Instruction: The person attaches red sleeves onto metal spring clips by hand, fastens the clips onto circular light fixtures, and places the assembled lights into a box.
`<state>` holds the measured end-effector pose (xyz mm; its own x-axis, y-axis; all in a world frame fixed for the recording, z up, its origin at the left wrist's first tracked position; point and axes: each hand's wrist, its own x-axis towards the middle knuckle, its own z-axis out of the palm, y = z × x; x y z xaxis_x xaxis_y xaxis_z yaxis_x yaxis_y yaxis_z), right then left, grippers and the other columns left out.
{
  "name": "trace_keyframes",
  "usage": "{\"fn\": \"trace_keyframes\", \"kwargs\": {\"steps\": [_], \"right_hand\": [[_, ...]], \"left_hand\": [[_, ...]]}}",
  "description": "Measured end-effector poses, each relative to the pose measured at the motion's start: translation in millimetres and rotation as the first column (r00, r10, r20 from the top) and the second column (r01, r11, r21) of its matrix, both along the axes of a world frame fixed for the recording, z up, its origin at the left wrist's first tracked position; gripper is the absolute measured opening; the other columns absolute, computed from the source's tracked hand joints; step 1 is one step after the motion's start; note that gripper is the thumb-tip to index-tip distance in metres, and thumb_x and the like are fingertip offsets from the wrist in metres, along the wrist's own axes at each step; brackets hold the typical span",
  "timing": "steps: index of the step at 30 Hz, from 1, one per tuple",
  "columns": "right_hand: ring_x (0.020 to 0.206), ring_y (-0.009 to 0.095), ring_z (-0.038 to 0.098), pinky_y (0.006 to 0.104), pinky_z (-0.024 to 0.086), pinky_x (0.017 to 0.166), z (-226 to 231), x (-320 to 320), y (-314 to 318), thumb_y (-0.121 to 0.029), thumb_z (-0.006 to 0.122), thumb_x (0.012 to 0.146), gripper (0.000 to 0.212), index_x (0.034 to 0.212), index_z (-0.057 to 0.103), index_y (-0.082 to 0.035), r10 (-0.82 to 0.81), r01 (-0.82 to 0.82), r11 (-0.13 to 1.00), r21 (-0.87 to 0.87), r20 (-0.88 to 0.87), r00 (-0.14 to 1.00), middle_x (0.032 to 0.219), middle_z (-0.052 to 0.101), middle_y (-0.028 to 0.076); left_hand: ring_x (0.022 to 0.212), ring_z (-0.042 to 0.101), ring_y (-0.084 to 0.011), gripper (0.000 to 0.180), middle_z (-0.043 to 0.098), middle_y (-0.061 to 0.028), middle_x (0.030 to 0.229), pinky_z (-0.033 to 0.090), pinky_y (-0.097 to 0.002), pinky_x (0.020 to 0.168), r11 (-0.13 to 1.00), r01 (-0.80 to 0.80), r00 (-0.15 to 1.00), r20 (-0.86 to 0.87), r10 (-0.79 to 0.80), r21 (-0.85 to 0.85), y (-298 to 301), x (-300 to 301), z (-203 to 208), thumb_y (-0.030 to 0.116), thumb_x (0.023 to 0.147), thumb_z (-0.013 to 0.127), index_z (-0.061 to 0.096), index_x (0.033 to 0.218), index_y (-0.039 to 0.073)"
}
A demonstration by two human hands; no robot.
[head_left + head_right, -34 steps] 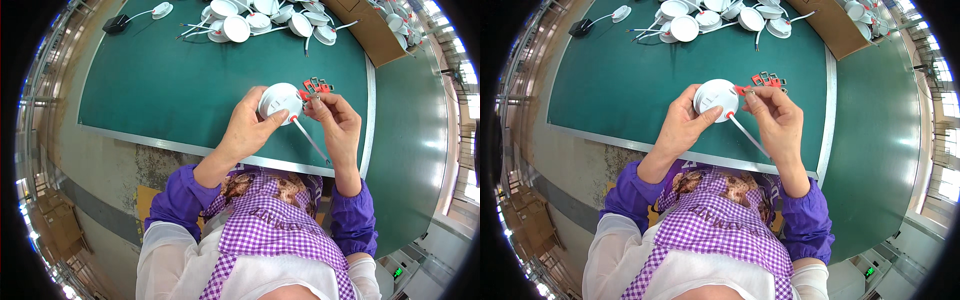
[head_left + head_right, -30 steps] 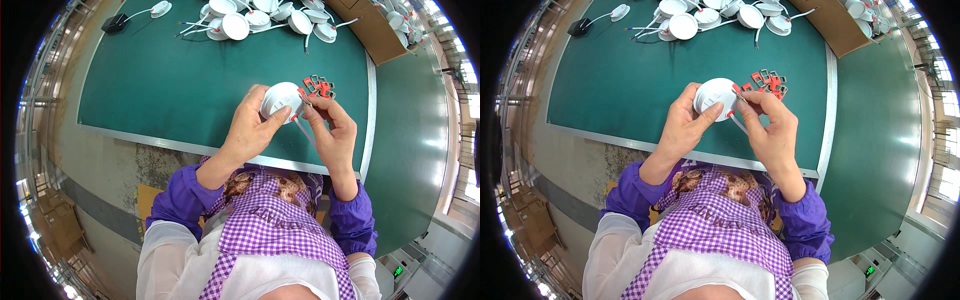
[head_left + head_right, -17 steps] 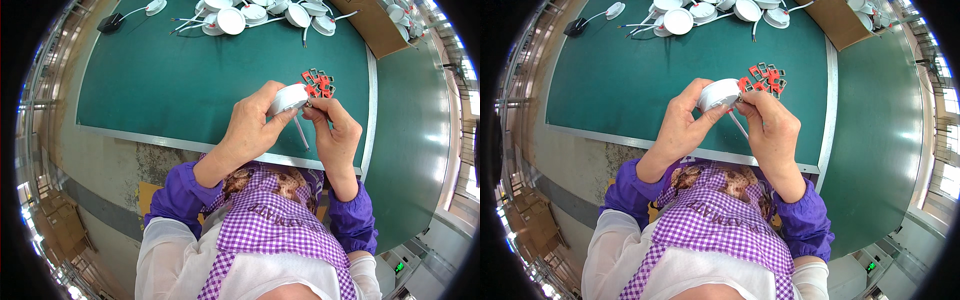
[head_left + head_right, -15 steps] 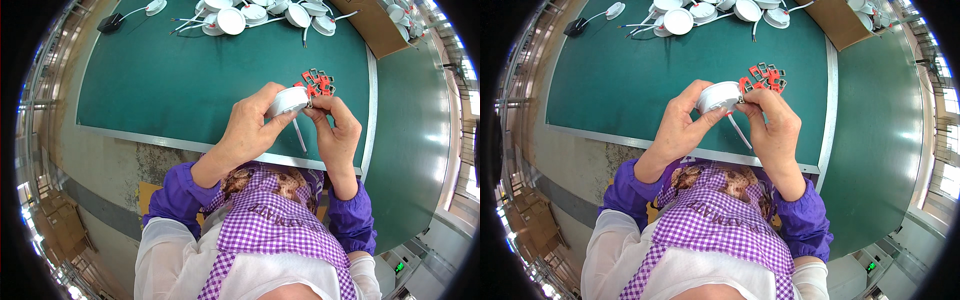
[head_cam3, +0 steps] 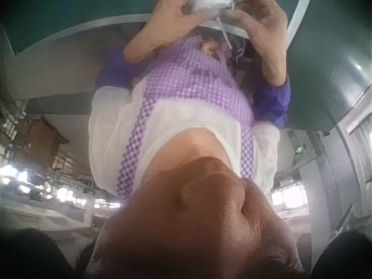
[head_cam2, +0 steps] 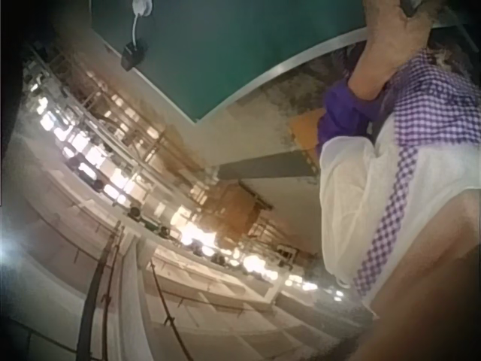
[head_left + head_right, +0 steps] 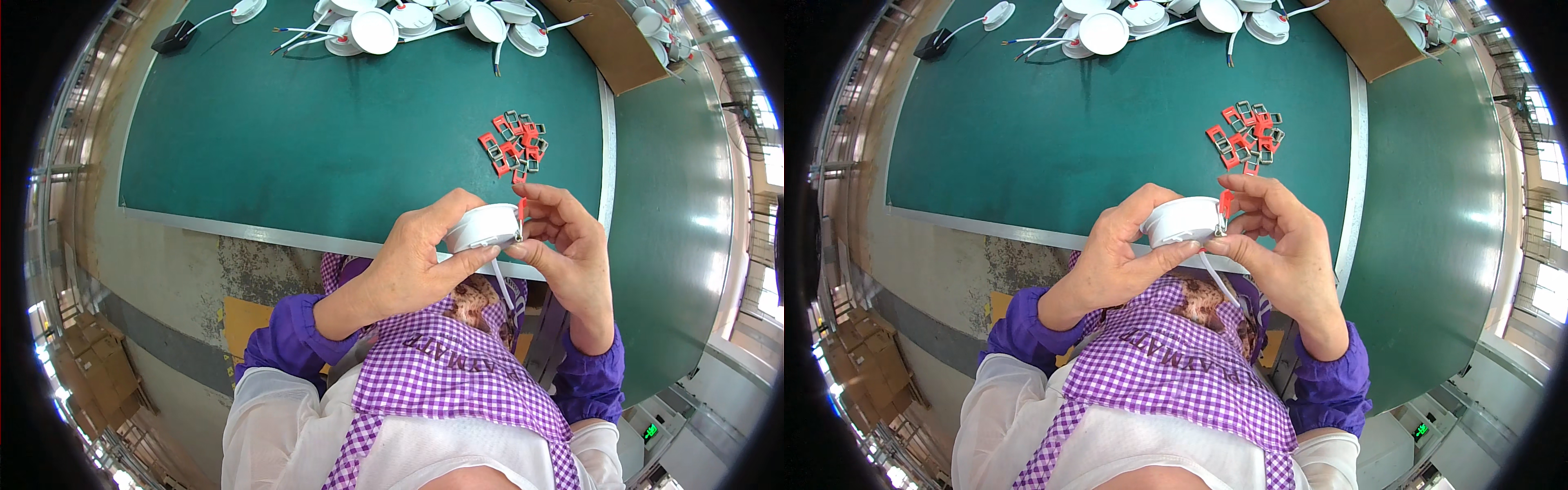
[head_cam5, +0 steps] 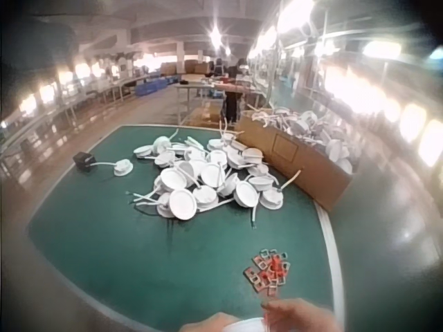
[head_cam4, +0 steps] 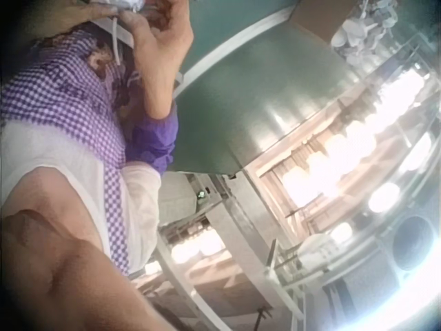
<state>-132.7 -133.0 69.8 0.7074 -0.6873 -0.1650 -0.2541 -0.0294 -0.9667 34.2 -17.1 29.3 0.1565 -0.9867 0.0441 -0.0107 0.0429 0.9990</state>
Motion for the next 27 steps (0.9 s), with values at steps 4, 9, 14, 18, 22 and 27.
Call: {"fn": "trace_keyframes", "kwargs": {"steps": [4, 9, 14, 18, 22, 27], "right_hand": [[0.085, 0.014, 0.066, 0.0277, 0.054, 0.078, 1, 5, -4, -0.001, 0.078, 0.076, 0.047, 0.119, 0.059, 0.005, -0.022, 0.021, 1.0, -0.008, -0.037, 0.999, 0.098, 0.069, 0.011], [0.084, 0.014, 0.068, 0.0272, 0.055, 0.076, -19, 12, -11, -0.003, 0.078, 0.077, 0.041, 0.114, 0.062, 0.005, 0.096, -0.085, 0.992, 0.088, -0.131, 0.987, 0.094, 0.071, 0.012], [0.08, 0.011, 0.064, 0.0263, 0.053, 0.075, -5, 25, -19, -0.006, 0.08, 0.076, 0.044, 0.115, 0.065, 0.003, 0.322, -0.336, 0.941, -0.044, -0.198, 0.926, 0.093, 0.069, 0.007], [0.072, 0.021, 0.062, 0.0328, 0.05, 0.066, -43, 45, -59, -0.017, 0.074, 0.081, 0.025, 0.099, 0.07, 0.0, -0.18, -0.011, 0.851, -0.525, -0.312, 0.933, 0.086, 0.065, 0.012], [0.089, 0.03, 0.059, 0.0409, 0.05, 0.076, -70, 52, -56, -0.017, 0.074, 0.08, 0.019, 0.091, 0.07, -0.003, -0.258, -0.182, 0.625, -0.759, -0.422, 0.869, 0.095, 0.061, 0.011], [0.094, 0.03, 0.058, 0.0412, 0.049, 0.079, -81, 55, -51, -0.016, 0.074, 0.079, 0.017, 0.089, 0.066, -0.003, -0.228, -0.148, 0.572, -0.807, -0.33, 0.916, 0.099, 0.061, 0.011]], "left_hand": [[0.084, 0.064, -0.0152, 0.026, 0.065, -0.0084, 0.091, 0.051, -0.0305, 0.073, 0.998, -0.055, 0.991, -0.119, 0.054, -0.012, 0, -5, -2, 0.011, 0.086, 0.07, 0.057, 0.107, 0.003], [0.085, 0.064, -0.0151, 0.03, 0.065, -0.0093, 0.092, 0.051, -0.0306, 0.073, 0.994, -0.052, 0.986, -0.155, 0.067, 0.096, 2, -2, -20, 0.012, 0.084, 0.072, 0.057, 0.108, 0.002], [0.093, 0.062, -0.0122, 0.037, 0.063, -0.0055, 0.1, 0.05, -0.0291, 0.08, 0.952, 0.053, 0.991, 0.101, -0.087, 0.301, -2, 20, -11, 0.006, 0.081, 0.073, 0.056, 0.113, 0.004], [0.095, 0.063, -0.0153, 0.044, 0.063, -0.0057, 0.102, 0.052, -0.0313, 0.083, 0.968, 0.002, 0.988, -0.148, 0.036, 0.249, 8, 44, -23, 0.002, 0.08, 0.072, 0.053, 0.119, 0.005], [0.105, 0.061, -0.0193, 0.053, 0.06, -0.0068, 0.112, 0.051, -0.0361, 0.093, 0.93, -0.165, 0.671, -0.654, 0.349, 0.328, 13, 53, -33, 0.0, 0.081, 0.071, 0.047, 0.128, 0.005], [0.11, 0.059, -0.0198, 0.047, 0.058, -0.0079, 0.117, 0.051, -0.0385, 0.097, 0.905, -0.247, 0.472, -0.773, 0.424, 0.346, 14, 46, -40, 0.003, 0.085, 0.07, 0.048, 0.126, 0.007]]}}
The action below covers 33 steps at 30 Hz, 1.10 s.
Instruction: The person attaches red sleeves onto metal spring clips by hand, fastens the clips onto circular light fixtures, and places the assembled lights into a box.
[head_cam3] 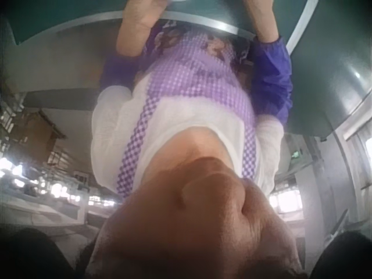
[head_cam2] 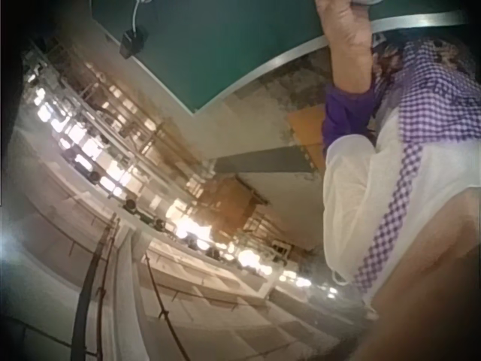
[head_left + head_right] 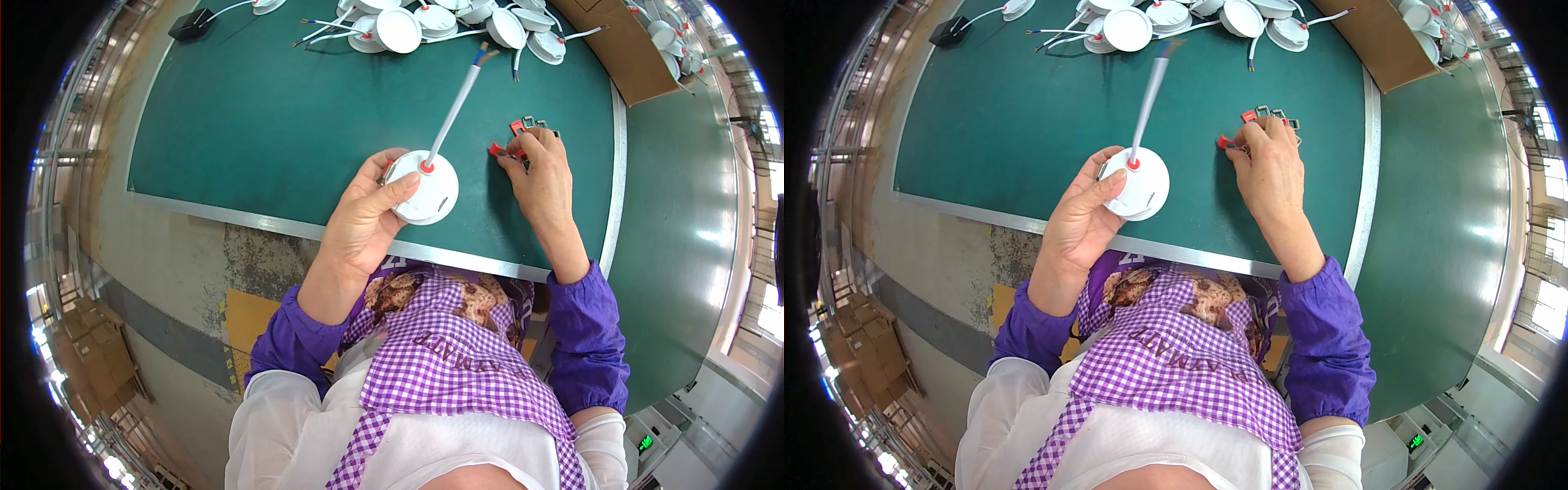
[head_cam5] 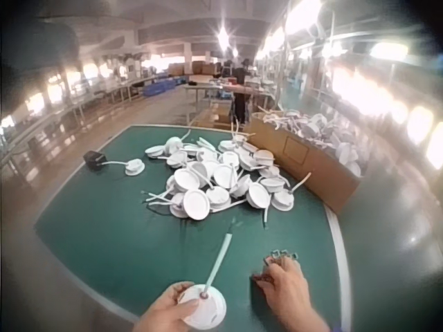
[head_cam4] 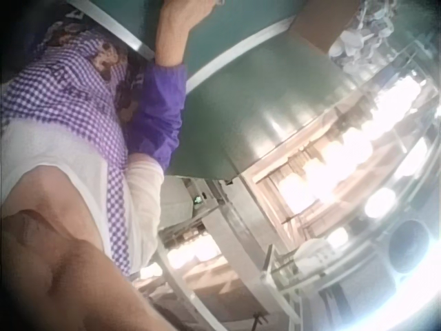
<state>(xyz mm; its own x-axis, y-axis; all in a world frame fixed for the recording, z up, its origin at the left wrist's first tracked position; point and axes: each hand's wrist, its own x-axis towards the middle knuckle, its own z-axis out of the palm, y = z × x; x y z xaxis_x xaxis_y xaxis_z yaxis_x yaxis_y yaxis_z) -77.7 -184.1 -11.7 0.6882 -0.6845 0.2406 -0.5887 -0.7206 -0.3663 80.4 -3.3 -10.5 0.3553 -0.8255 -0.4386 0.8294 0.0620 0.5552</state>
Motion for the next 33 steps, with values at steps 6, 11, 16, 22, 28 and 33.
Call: {"fn": "trace_keyframes", "kwargs": {"steps": [6, 11, 16, 22, 28, 33], "right_hand": [[0.063, 0.019, 0.063, 0.031, 0.05, 0.059, 29, 0, 27, -0.01, 0.07, 0.084, 0.013, 0.089, 0.062, -0.001, -0.105, -0.023, 0.871, 0.491, 0.231, 0.967, 0.075, 0.066, 0.009], [0.059, 0.008, 0.061, 0.0236, 0.048, 0.054, 45, 0, 62, -0.007, 0.069, 0.086, 0.012, 0.09, 0.063, 0.003, -0.183, -0.069, 0.755, 0.652, 0.311, 0.932, 0.07, 0.066, 0.007], [0.062, 0.008, 0.06, 0.0231, 0.047, 0.055, 41, -7, 58, -0.005, 0.071, 0.085, 0.011, 0.092, 0.066, 0.003, -0.187, -0.033, 0.833, 0.552, 0.336, 0.923, 0.072, 0.066, 0.006], [0.059, 0.015, 0.06, 0.0278, 0.046, 0.054, 37, -16, 53, -0.004, 0.072, 0.082, 0.011, 0.09, 0.067, 0.001, -0.123, 0.001, 0.957, 0.29, 0.405, 0.906, 0.074, 0.063, 0.008], [0.063, 0.024, 0.062, 0.0333, 0.048, 0.056, 45, -16, 67, -0.001, 0.07, 0.081, 0.014, 0.094, 0.067, 0.0, 0.011, -0.102, 0.962, 0.254, 0.336, 0.942, 0.078, 0.064, 0.011], [0.065, 0.023, 0.064, 0.0312, 0.05, 0.057, 37, -20, 66, 0.001, 0.068, 0.083, 0.015, 0.098, 0.066, 0.0, -0.012, -0.112, 0.949, 0.294, 0.39, 0.921, 0.082, 0.066, 0.012]], "left_hand": [[0.112, 0.06, -0.0222, 0.042, 0.062, -0.0097, 0.116, 0.052, -0.0399, 0.096, 0.997, -0.064, 0.977, -0.199, 0.072, 0.048, -5, -10, -9, 0.006, 0.086, 0.07, 0.052, 0.124, 0.004], [0.109, 0.061, -0.0188, 0.038, 0.062, -0.0071, 0.116, 0.052, -0.0347, 0.089, 0.995, -0.099, 0.995, -0.027, 0.099, 0.017, -17, -31, -6, 0.013, 0.091, 0.066, 0.053, 0.126, 0.004], [0.103, 0.063, -0.0183, 0.035, 0.062, -0.0062, 0.114, 0.055, -0.0353, 0.08, 0.988, 0.106, 0.992, 0.05, -0.113, 0.115, -13, -45, 3, 0.009, 0.089, 0.068, 0.052, 0.12, 0.006], [0.09, 0.066, -0.016, 0.03, 0.065, -0.0076, 0.101, 0.058, -0.0326, 0.075, 0.997, -0.011, 0.977, 0.215, -0.005, 0.073, -20, -48, 3, 0.003, 0.082, 0.075, 0.055, 0.105, 0.004], [0.084, 0.064, -0.0101, 0.026, 0.065, -0.0048, 0.093, 0.055, -0.0242, 0.073, 0.993, -0.114, 0.908, 0.407, 0.098, 0.015, -20, -53, -3, 0.002, 0.08, 0.077, 0.058, 0.097, 0.002], [0.083, 0.061, -0.0073, 0.024, 0.064, -0.0034, 0.09, 0.052, -0.0219, 0.072, 0.99, -0.138, 0.866, 0.489, 0.107, 0.028, -22, -56, 0, 0.003, 0.081, 0.076, 0.058, 0.096, 0.001]]}}
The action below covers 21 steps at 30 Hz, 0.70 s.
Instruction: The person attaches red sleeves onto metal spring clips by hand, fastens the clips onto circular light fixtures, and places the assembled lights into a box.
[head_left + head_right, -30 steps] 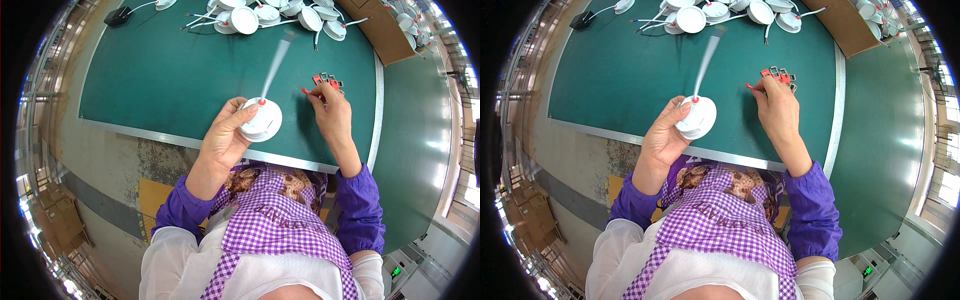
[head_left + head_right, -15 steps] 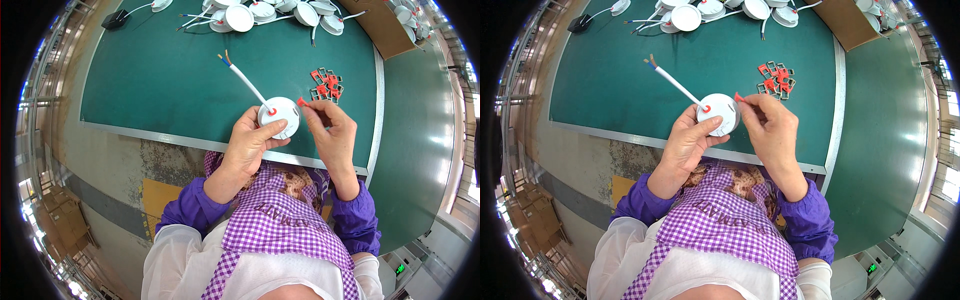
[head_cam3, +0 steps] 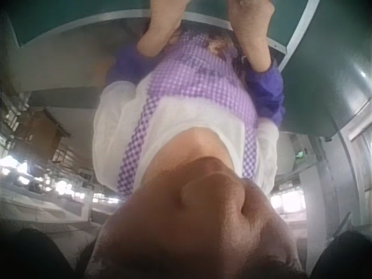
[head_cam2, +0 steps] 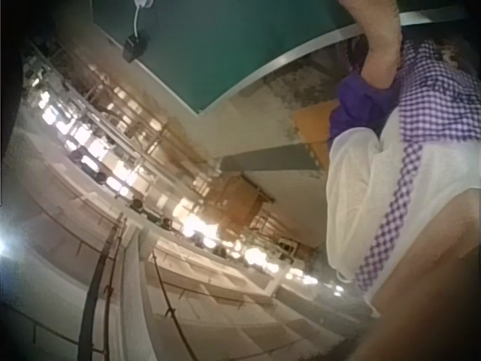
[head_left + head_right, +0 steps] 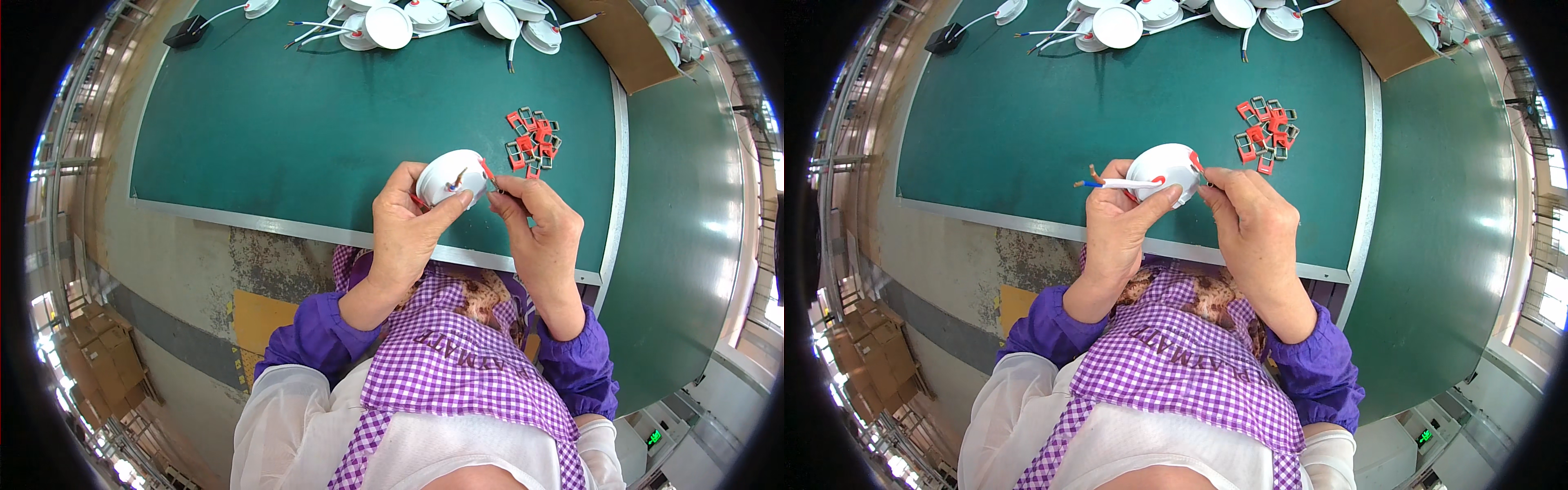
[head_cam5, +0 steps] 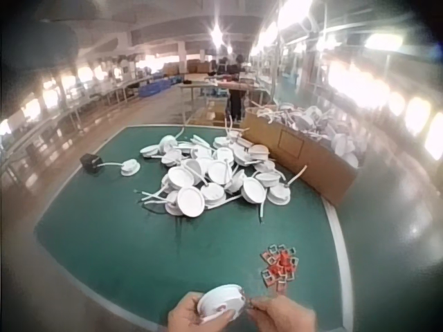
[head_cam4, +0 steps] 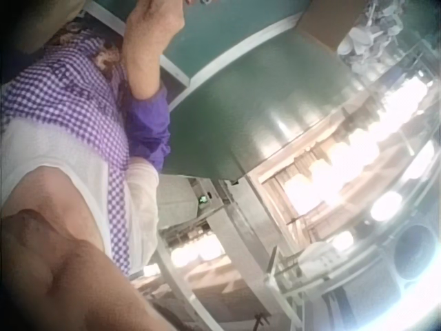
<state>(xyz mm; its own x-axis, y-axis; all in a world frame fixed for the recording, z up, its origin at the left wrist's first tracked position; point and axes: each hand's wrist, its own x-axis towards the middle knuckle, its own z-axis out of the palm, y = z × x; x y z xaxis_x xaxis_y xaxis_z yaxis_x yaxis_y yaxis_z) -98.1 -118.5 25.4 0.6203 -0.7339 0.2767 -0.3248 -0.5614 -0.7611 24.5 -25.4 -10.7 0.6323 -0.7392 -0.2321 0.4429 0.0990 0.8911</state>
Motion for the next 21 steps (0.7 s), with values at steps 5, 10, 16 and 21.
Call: {"fn": "trace_keyframes", "kwargs": {"steps": [5, 10, 16, 21], "right_hand": [[0.067, 0.022, 0.067, 0.0307, 0.052, 0.058, 4, 4, 5, 0.002, 0.066, 0.084, 0.013, 0.097, 0.065, 0.001, -0.003, 0.003, 1.0, -0.019, 0.0, 1.0, 0.081, 0.066, 0.012], [0.068, 0.022, 0.068, 0.0313, 0.053, 0.058, 7, 8, 9, 0.003, 0.065, 0.084, 0.012, 0.097, 0.065, 0.001, -0.012, 0.001, 0.995, -0.103, -0.107, 0.994, 0.079, 0.066, 0.012], [0.067, 0.021, 0.067, 0.0304, 0.052, 0.057, 1, 6, 13, 0.002, 0.065, 0.085, 0.01, 0.094, 0.064, 0.001, -0.044, 0.041, 0.996, -0.077, -0.031, 0.999, 0.079, 0.066, 0.012], [0.068, 0.018, 0.068, 0.0284, 0.051, 0.058, 2, 8, 13, 0.001, 0.066, 0.086, 0.009, 0.094, 0.064, 0.001, -0.072, 0.072, 0.997, 0.02, -0.018, 0.997, 0.079, 0.066, 0.011]], "left_hand": [[0.086, 0.062, -0.009, 0.03, 0.066, -0.0067, 0.096, 0.053, -0.0231, 0.075, 1.0, -0.003, 0.998, 0.064, 0.003, -0.007, 1, -3, 0, 0.001, 0.083, 0.074, 0.061, 0.109, -0.004], [0.087, 0.062, -0.0094, 0.03, 0.067, -0.0062, 0.097, 0.053, -0.0236, 0.075, 1.0, -0.022, 0.982, 0.186, 0.023, -0.008, 2, -6, -2, 0.0, 0.082, 0.074, 0.063, 0.11, -0.004], [0.087, 0.062, -0.0097, 0.028, 0.067, -0.0047, 0.096, 0.052, -0.0244, 0.075, 0.998, 0.059, 0.929, 0.364, -0.062, 0.02, 3, 4, -9, -0.003, 0.081, 0.073, 0.065, 0.108, -0.001], [0.078, 0.059, -0.0094, 0.026, 0.066, -0.0027, 0.088, 0.048, -0.0253, 0.068, 0.999, 0.032, 0.875, 0.483, -0.021, -0.013, 0, 4, -12, 0.003, 0.078, 0.077, 0.068, 0.102, 0.003]]}}
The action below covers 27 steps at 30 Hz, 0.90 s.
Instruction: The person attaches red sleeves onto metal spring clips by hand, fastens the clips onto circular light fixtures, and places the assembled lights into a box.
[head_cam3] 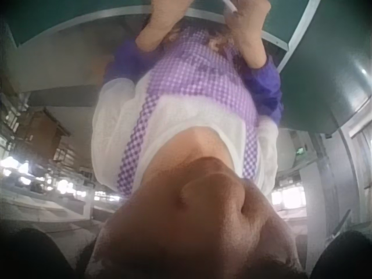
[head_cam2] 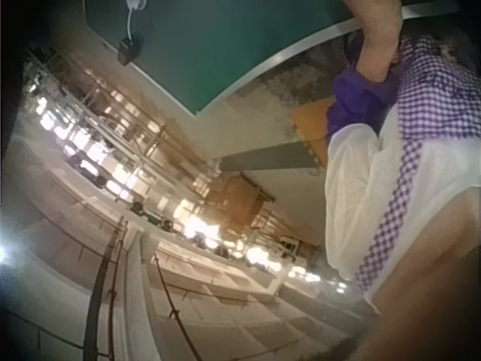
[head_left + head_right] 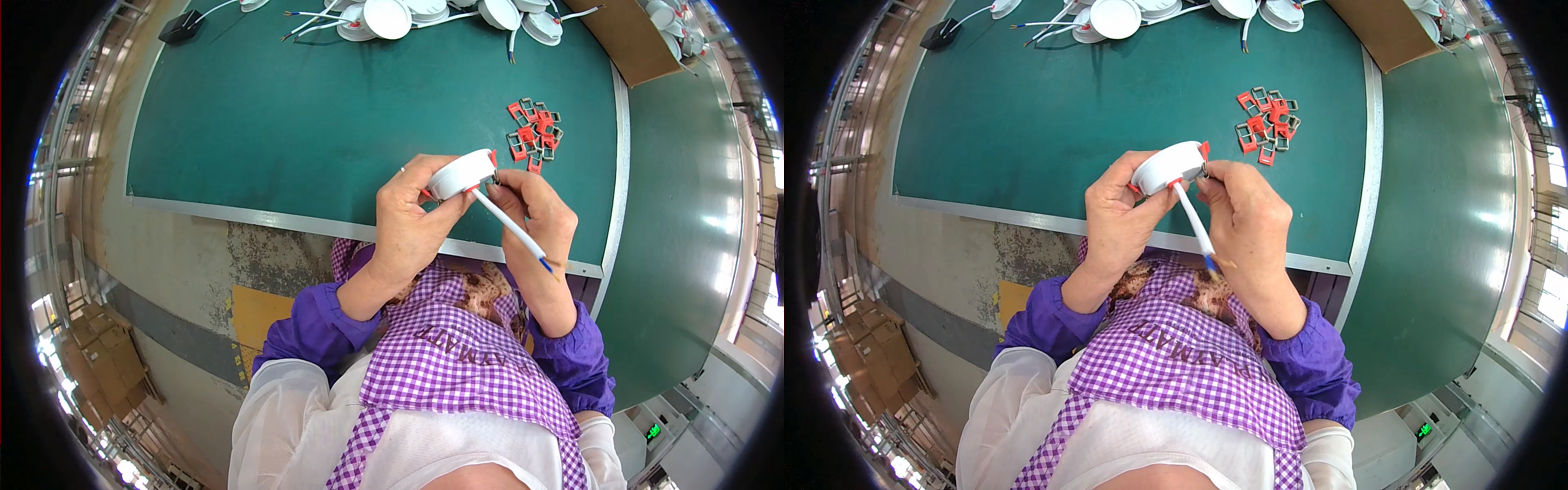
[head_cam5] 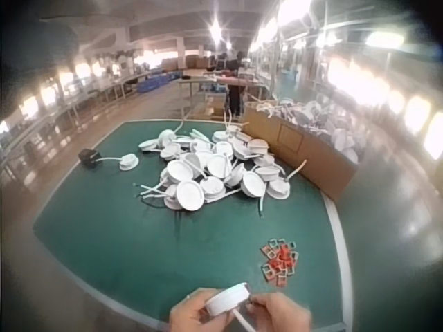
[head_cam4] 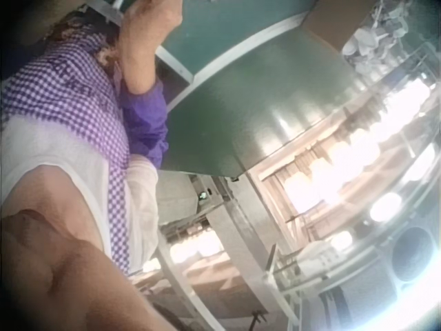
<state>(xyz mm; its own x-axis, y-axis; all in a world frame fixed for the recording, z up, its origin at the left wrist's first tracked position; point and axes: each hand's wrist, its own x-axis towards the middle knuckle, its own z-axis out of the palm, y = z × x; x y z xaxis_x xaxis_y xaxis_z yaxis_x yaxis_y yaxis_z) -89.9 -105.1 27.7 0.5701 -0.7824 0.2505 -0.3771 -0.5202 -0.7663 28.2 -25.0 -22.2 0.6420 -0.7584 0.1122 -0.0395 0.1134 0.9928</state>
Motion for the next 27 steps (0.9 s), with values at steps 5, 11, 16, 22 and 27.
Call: {"fn": "trace_keyframes", "kwargs": {"steps": [5, 11, 16, 22, 27], "right_hand": [[0.079, 0.014, 0.069, 0.0266, 0.054, 0.07, -13, -11, -16, 0.002, 0.068, 0.085, 0.024, 0.108, 0.062, 0.003, -0.043, -0.003, 0.966, 0.26, 0.17, 0.985, 0.091, 0.07, 0.009], [0.093, 0.017, 0.068, 0.0289, 0.053, 0.083, 14, -20, -8, 0.003, 0.067, 0.085, 0.046, 0.129, 0.054, 0.005, 0.112, -0.138, 0.882, 0.45, 0.083, 0.99, 0.11, 0.067, 0.014], [0.097, 0.017, 0.065, 0.029, 0.053, 0.086, 38, -26, -11, 0.006, 0.067, 0.083, 0.048, 0.129, 0.054, 0.006, 0.164, -0.168, 0.875, 0.455, 0.048, 0.985, 0.11, 0.066, 0.013], [0.093, 0.018, 0.068, 0.0291, 0.055, 0.08, 29, -17, -20, 0.002, 0.069, 0.083, 0.042, 0.123, 0.056, 0.006, 0.15, -0.189, 0.848, 0.495, 0.117, 0.982, 0.106, 0.069, 0.016], [0.077, 0.015, 0.067, 0.0282, 0.055, 0.069, 25, -14, -67, -0.001, 0.066, 0.087, 0.036, 0.122, 0.056, 0.005, 0.157, -0.203, 0.767, 0.609, 0.128, 0.979, 0.092, 0.066, 0.008]], "left_hand": [[0.081, 0.059, -0.008, 0.024, 0.065, -0.001, 0.088, 0.049, -0.0246, 0.071, 0.994, 0.108, 0.964, -0.246, -0.098, 0.025, 3, 1, 18, 0.002, 0.079, 0.076, 0.067, 0.1, 0.002], [0.09, 0.061, -0.0095, 0.029, 0.065, -0.0042, 0.098, 0.051, -0.0253, 0.078, 0.978, 0.209, 0.944, -0.262, -0.199, 0.011, 17, 2, 23, -0.003, 0.081, 0.073, 0.062, 0.107, 0.0], [0.092, 0.064, -0.0111, 0.034, 0.067, -0.0049, 0.099, 0.054, -0.0263, 0.081, 0.96, 0.275, 0.87, -0.412, -0.271, -0.052, 20, 4, 38, -0.007, 0.078, 0.075, 0.062, 0.108, 0.0], [0.089, 0.064, -0.011, 0.029, 0.066, -0.0048, 0.096, 0.054, -0.027, 0.081, 0.944, 0.318, 0.802, -0.505, -0.32, -0.093, 20, 13, 35, -0.004, 0.082, 0.071, 0.061, 0.11, 0.0], [0.114, 0.055, -0.0161, 0.061, 0.057, -0.0075, 0.124, 0.05, -0.0326, 0.092, 0.879, 0.448, 0.805, -0.355, -0.476, -0.163, -7, 28, 15, 0.018, 0.082, 0.079, 0.05, 0.133, 0.002]]}}
